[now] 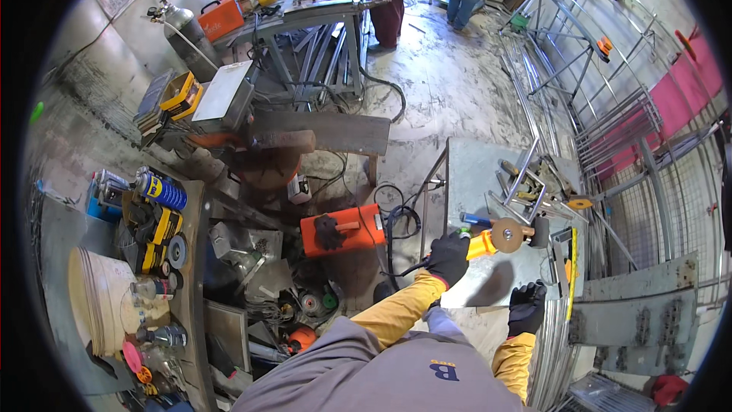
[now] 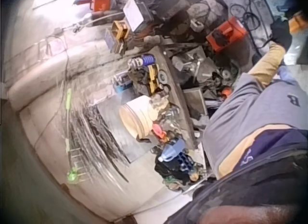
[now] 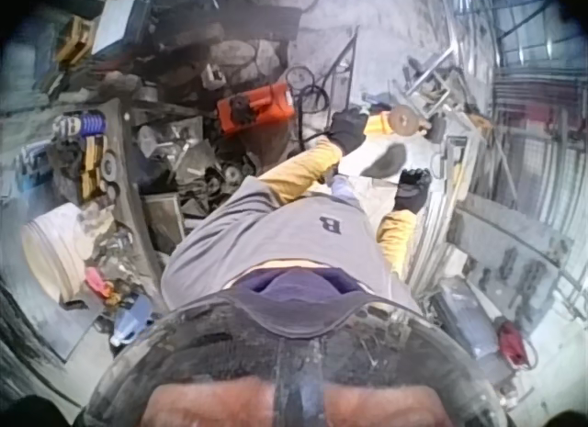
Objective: The person grinds and smooths small metal components and bolts with a handheld angle grinder.
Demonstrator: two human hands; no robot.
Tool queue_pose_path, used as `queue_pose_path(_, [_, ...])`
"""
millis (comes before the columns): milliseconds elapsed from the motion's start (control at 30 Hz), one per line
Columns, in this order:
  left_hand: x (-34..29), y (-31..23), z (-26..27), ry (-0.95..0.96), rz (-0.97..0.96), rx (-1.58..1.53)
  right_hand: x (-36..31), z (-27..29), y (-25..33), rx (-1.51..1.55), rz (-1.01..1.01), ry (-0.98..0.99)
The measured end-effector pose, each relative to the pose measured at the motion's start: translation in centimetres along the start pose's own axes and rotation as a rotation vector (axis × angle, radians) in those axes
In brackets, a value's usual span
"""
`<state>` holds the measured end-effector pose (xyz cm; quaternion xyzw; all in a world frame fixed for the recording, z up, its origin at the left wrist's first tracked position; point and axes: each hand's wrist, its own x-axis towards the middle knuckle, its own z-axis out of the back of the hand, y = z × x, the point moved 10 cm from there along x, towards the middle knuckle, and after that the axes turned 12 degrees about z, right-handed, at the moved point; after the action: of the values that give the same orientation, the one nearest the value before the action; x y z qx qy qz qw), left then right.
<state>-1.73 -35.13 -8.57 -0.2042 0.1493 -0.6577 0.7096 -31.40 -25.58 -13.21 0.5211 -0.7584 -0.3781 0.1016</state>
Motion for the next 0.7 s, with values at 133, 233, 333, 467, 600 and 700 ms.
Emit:
queue_pose_path(133, [-0.2, -0.2, 0.7, -0.022, 0.030, 0.048, 3.1, 1.6, -0.8, -0.128, -0.056, 0.013])
queue_pose_path(233, [-0.1, -0.3, 0.8, 0.036, 0.094, 0.096, 6.0, 2.5, 0.1, -0.324, -0.074, 0.046])
queue_pose_path(333, [-0.1, -0.7, 0.3, 0.075, 0.084, 0.094, 8.2, 2.9, 1.0, -0.572, -0.054, 0.070])
queue_pose_path(467, [-0.3, -1.0, -0.2, -0.015, 0.055, 0.103, 10.7, 2.4, 1.4, -0.783, 0.065, 0.316])
queue_pose_path(600, [-0.3, -0.3, -0.1, -0.083, 0.049, 0.096, 12.3, 3.1, -0.6, -0.728, -0.055, 0.398])
queue_pose_path(700, [0.8, -1.2, -0.8, 0.009, 0.079, 0.105, 13.8, 4.2, -0.3, -0.886, 0.058, 0.479])
